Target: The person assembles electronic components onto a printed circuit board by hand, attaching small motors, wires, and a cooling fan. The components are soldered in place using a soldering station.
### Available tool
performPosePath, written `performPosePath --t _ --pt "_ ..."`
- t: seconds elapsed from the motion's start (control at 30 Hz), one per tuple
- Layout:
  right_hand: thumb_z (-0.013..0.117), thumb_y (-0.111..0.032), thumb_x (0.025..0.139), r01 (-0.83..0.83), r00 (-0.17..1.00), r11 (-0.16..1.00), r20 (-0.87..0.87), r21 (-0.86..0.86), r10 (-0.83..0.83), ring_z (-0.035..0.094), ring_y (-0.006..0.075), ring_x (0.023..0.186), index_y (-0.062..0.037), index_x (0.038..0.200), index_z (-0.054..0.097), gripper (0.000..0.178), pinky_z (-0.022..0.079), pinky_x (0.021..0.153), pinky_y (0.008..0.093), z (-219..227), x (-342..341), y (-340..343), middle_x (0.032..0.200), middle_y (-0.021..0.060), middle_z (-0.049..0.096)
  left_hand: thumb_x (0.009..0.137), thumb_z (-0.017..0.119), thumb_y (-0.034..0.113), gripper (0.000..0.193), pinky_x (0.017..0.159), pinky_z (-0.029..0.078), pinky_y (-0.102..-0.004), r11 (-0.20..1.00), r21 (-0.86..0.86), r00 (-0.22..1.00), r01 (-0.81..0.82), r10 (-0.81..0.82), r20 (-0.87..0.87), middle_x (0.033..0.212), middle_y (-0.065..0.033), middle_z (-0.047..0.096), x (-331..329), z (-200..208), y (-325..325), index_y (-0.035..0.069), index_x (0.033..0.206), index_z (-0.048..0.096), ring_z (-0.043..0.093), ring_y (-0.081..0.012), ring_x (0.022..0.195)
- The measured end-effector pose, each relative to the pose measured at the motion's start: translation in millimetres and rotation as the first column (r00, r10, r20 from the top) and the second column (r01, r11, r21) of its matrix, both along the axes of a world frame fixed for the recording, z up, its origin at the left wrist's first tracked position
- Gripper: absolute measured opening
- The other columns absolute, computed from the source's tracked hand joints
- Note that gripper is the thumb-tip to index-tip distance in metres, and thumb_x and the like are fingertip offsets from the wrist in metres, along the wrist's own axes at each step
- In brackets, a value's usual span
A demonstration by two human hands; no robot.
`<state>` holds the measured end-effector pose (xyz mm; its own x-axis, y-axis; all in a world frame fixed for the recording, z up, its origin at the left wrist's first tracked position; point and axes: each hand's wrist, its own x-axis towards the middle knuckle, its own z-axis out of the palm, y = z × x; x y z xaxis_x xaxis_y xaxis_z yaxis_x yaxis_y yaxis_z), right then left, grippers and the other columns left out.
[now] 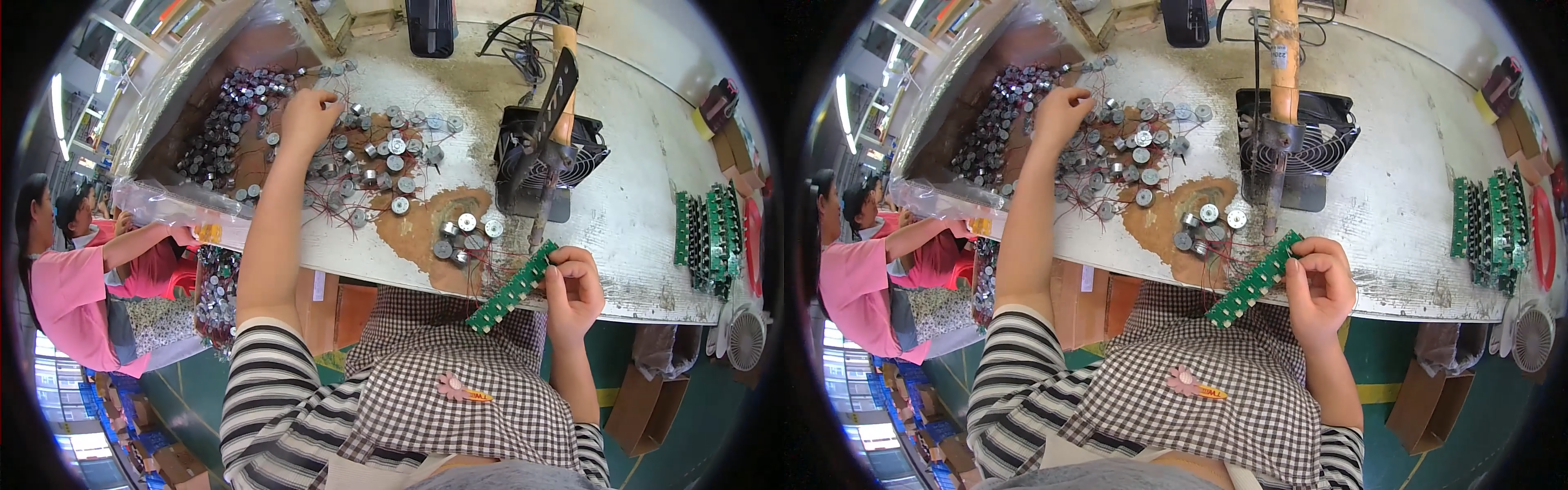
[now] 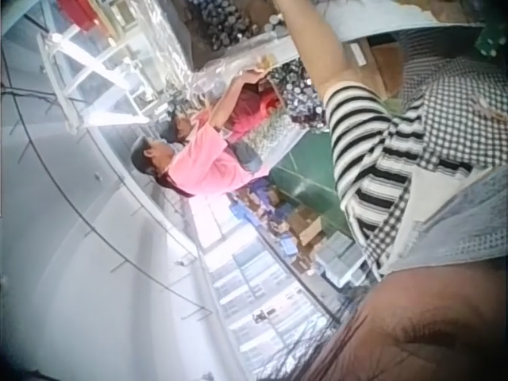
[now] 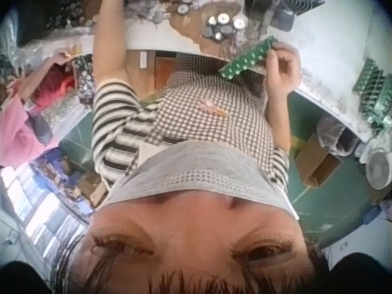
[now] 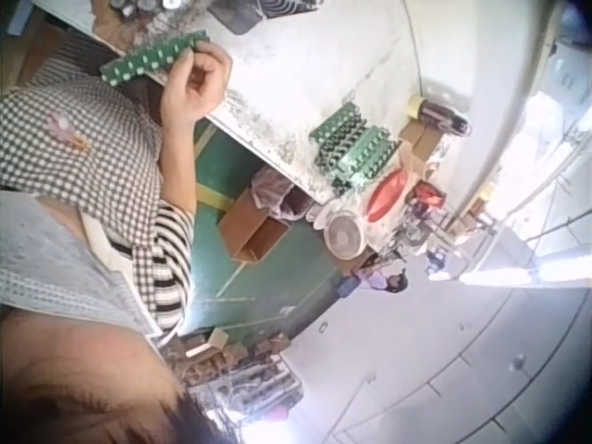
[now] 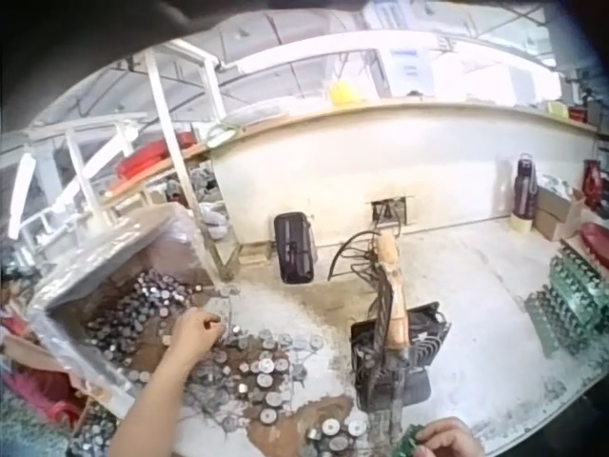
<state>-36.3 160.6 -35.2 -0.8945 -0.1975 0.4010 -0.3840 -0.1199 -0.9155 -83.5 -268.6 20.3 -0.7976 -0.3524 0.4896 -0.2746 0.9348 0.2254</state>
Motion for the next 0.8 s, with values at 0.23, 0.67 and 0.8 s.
performPosePath --t 0.23,0.67,0.8 --pt "0.057 0.011 0.081 0.009 1.000 1.000 0.012 0.000 -0.009 0.056 0.0083 0.069 0.0032 0.079 0.052 0.009 0.048 0.058 0.0188 0.3 -1.2 -1.9 0.099 0.0122 0.056 0.077 0.068 0.014 0.017 0.067 0.048 -0.0294 0.982 0.175 0.902 0.067 0.016 -0.432 0.087 -0.0121 0.063 -2.2 -8.0 -6.4 -0.001 0.085 0.069 0.061 -0.0197 0.073" --pt "0.059 0.004 0.082 -0.041 0.999 0.999 -0.024 -0.016 0.041 0.051 0.0084 0.070 -0.0007 0.079 0.048 0.013 0.042 0.059 0.0199 -4.2 0.1 3.0 0.097 0.0134 0.055 0.091 0.055 0.012 0.020 0.064 0.039 -0.0204 0.384 0.877 0.935 0.289 -0.310 -0.173 0.082 0.0001 0.061 95.7 16.5 179.5 -0.001 0.102 0.064 0.049 -0.0055 0.071" --pt "0.052 0.005 0.084 -0.182 0.981 0.971 0.032 -0.152 0.189 0.056 0.0111 0.074 0.0018 0.084 0.046 0.007 0.049 0.067 0.0222 3.8 1.4 -1.5 0.100 0.0167 0.055 0.091 0.056 0.010 0.023 0.065 0.044 -0.0205 -0.072 0.990 0.857 0.124 -0.495 -0.144 0.085 -0.0033 0.064 122.0 -3.7 216.4 -0.004 0.108 0.062 0.055 -0.0064 0.073"
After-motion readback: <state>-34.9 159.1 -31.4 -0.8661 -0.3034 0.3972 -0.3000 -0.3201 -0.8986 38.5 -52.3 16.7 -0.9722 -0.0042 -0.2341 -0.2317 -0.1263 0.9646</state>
